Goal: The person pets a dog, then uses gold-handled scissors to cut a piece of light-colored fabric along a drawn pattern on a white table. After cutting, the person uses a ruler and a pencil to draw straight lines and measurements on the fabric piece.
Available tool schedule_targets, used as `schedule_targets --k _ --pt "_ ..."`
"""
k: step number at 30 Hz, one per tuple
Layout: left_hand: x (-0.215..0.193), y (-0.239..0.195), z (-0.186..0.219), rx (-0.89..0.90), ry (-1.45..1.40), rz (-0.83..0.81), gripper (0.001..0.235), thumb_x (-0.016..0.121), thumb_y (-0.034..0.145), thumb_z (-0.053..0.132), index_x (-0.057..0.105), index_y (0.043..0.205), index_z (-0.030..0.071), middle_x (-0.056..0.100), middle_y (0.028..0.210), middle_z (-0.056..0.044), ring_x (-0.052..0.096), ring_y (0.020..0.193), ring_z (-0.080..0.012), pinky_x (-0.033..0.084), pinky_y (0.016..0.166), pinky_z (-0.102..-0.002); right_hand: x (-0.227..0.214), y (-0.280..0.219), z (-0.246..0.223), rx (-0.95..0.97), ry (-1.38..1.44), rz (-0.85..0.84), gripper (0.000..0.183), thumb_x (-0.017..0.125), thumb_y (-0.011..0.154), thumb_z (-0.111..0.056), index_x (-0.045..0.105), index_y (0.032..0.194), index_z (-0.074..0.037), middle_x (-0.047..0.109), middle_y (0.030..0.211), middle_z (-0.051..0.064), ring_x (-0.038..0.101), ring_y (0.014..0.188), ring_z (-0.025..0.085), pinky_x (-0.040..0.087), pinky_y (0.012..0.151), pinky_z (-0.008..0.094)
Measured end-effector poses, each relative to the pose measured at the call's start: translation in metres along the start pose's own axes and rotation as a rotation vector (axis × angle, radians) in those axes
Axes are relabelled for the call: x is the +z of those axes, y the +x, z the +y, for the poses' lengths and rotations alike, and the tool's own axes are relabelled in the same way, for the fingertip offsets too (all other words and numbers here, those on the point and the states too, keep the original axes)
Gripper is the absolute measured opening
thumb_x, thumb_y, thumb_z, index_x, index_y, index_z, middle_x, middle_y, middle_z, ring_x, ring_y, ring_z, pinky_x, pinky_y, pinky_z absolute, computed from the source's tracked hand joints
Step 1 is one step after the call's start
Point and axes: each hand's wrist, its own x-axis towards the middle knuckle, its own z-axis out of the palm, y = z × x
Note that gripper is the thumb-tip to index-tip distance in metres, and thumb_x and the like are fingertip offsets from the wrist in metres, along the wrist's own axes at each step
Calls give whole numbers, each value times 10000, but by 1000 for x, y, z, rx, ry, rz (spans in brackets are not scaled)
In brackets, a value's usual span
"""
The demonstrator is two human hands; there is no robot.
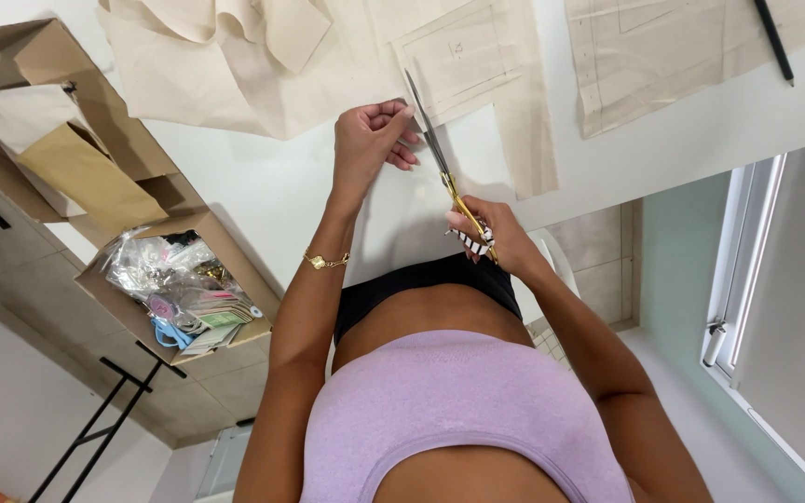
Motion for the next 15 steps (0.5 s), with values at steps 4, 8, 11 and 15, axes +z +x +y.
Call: schedule_targets --k 4,8,11,15 --pt "-1 -2 -1 -16 -46 5 312 770 992 170 692 1101 -112 783 800 -217 784 532 -240 710 469 -304 1 3 4 -32 -21 7 279 738 1071 -254 681 928 -22 600 554 115 646 437 161 533 433 243" --pt "-1 -1 -4 -10 -43 3 302 774 995 170 697 1097 -104 787 808 -219 786 534 -240 708 469 -301 -4 3 14 -50 -74 12 279 721 1081 -251 676 929 -21 584 553 119 615 410 165 506 418 243" --pt "0 -4 -5 -28 -52 3 310 772 995 168 693 1102 -111 783 811 -219 784 538 -235 706 469 -300 -2 -3 10 -70 -122 14 272 722 1085 -244 677 932 -24 563 554 105 611 408 162 500 419 239" --pt "1 -5 -5 9 -9 20 269 745 1002 147 710 1087 -105 792 818 -212 782 536 -216 698 463 -283 1 -8 7 -89 -237 48 310 719 1094 -273 682 892 -41 510 549 76 531 472 129 416 457 251"
